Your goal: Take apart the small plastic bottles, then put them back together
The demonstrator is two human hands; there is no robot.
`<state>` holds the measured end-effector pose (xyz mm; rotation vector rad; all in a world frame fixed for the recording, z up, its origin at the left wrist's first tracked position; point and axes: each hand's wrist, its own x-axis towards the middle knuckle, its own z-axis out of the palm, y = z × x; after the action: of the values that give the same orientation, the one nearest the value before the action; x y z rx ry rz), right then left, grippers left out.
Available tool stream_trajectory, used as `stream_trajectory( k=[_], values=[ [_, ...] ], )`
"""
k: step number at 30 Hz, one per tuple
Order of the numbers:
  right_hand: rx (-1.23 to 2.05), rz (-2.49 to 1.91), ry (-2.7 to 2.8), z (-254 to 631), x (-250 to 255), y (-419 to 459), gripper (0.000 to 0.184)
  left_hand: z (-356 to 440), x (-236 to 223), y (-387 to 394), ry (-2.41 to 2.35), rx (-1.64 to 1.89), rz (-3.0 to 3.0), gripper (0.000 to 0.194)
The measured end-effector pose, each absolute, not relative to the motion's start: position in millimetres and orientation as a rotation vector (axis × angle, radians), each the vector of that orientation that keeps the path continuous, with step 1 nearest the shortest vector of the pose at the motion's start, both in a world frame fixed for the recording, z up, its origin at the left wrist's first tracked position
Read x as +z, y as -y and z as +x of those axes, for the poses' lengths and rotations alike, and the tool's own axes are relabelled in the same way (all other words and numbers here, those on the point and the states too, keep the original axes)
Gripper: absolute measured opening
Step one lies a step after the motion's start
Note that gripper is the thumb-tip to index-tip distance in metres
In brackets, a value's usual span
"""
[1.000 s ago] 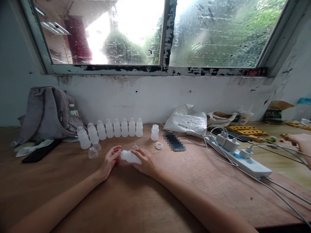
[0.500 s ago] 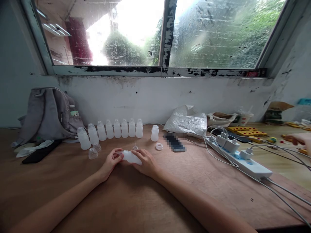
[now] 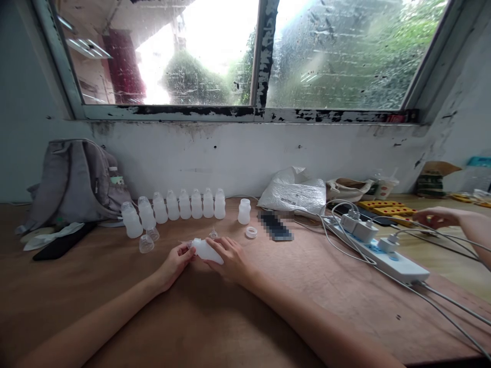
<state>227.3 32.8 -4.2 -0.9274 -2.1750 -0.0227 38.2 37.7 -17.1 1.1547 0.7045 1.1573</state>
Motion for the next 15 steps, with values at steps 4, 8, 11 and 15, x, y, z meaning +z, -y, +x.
stream_trajectory(
  k=[4, 8, 11, 15],
  values=[
    [0.676, -1.125, 2.055, 224, 8, -26, 0.034, 36, -13, -34, -0.658, 1.146, 1.237, 0.036],
    [0.869, -1.157, 1.988, 222, 17, -19, 0.03, 38, -1, -24, -0.593, 1.126, 1.155, 0.039],
    [0.553, -1.106, 2.037, 215, 12, -8, 0.039, 44, 3, -17, -0.572, 1.134, 0.994, 0.042],
    [0.361, -1.091, 2.136, 203, 0, 4, 0.059, 61, 2, -13, -0.766, 1.279, 0.776, 0.031]
  ],
)
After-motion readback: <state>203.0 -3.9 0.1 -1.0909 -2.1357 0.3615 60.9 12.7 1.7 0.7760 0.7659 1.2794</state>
